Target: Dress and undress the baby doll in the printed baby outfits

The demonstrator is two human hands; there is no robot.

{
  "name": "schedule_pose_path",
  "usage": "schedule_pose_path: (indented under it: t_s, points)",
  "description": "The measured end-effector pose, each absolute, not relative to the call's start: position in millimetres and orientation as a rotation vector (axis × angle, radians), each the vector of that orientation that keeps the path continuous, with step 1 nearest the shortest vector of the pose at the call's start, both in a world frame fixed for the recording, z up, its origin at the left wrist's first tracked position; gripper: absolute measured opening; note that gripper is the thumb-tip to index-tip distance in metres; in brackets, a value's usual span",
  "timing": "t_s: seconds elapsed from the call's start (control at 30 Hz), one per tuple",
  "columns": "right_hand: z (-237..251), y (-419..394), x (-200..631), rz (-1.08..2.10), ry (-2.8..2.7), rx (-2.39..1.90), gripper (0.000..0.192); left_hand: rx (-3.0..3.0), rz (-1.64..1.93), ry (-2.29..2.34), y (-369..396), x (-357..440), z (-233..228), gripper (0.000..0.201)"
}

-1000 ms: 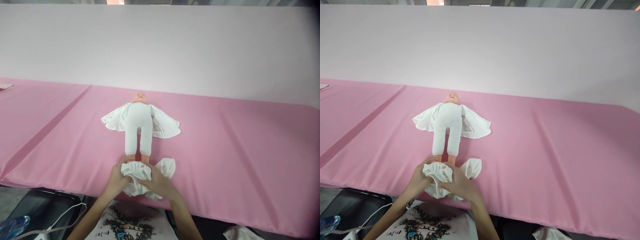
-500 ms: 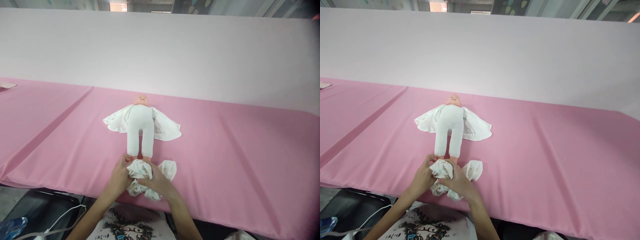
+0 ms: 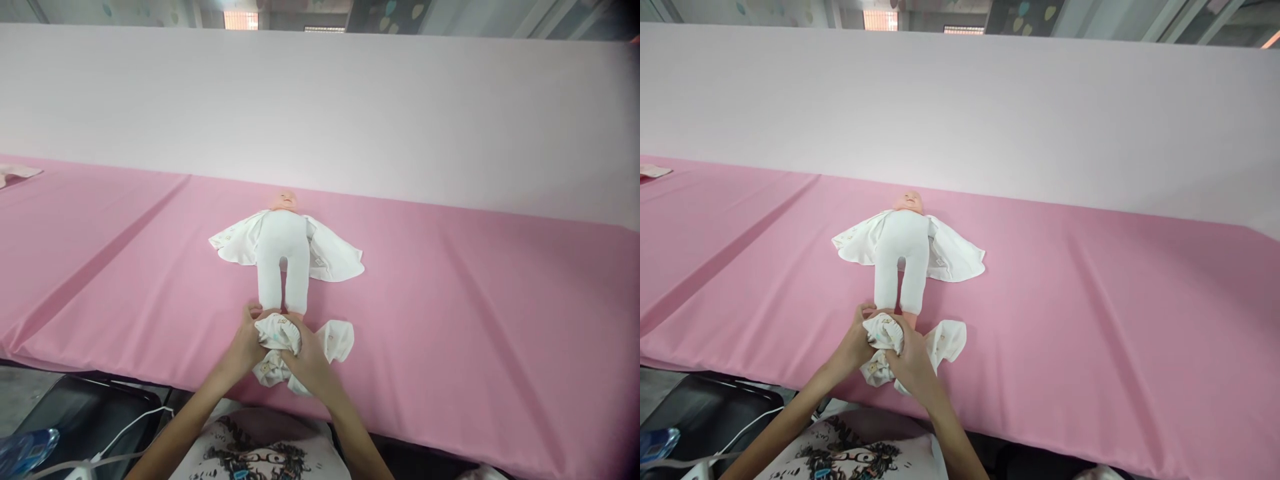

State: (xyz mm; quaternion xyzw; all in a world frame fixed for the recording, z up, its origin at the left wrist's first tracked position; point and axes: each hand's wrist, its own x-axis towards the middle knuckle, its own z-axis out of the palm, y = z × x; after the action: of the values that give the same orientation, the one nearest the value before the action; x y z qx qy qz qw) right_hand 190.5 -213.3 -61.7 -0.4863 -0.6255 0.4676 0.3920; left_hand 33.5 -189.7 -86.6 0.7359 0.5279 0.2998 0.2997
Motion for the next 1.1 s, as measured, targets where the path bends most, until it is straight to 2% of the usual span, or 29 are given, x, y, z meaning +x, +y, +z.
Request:
schedule_pose_path:
  t_s: [0.3,0.4,0.6,0.73,0.97,1.1]
  points:
    - [-50.8,-217.5,186.5,1.151,-1.498,-1.26,0.048,2.18,0.45,1.614,-184.6,40.3,-67.0,0.025]
    - [-44.1,-215.5,192.6,1.12,-1.52,-1.267,0.044,2.128,0.406,1.666,-189.1,38.0,-55.5,0.026]
    - [-14.7,-193.2,199.8,1.114,-1.61,-1.194,0.037,1.964,0.687,1.418,-188.5,20.7,-20.7,0.04]
    - [3.1,-172.4,195.7,1.184,-1.66,-1.075,0.04,1.627,0.892,1.322,-183.0,7.3,0.1,0.055]
    - [21.3,-138.6,189.8,1.2,-1.675,-0.936,0.04,1.378,1.103,1.136,-160.3,-8.3,4.8,0.06]
    - [30.7,-122.1,185.7,1.133,-1.687,-0.934,0.038,1.3,1.13,1.033,-140.7,-12.8,1.5,0.049]
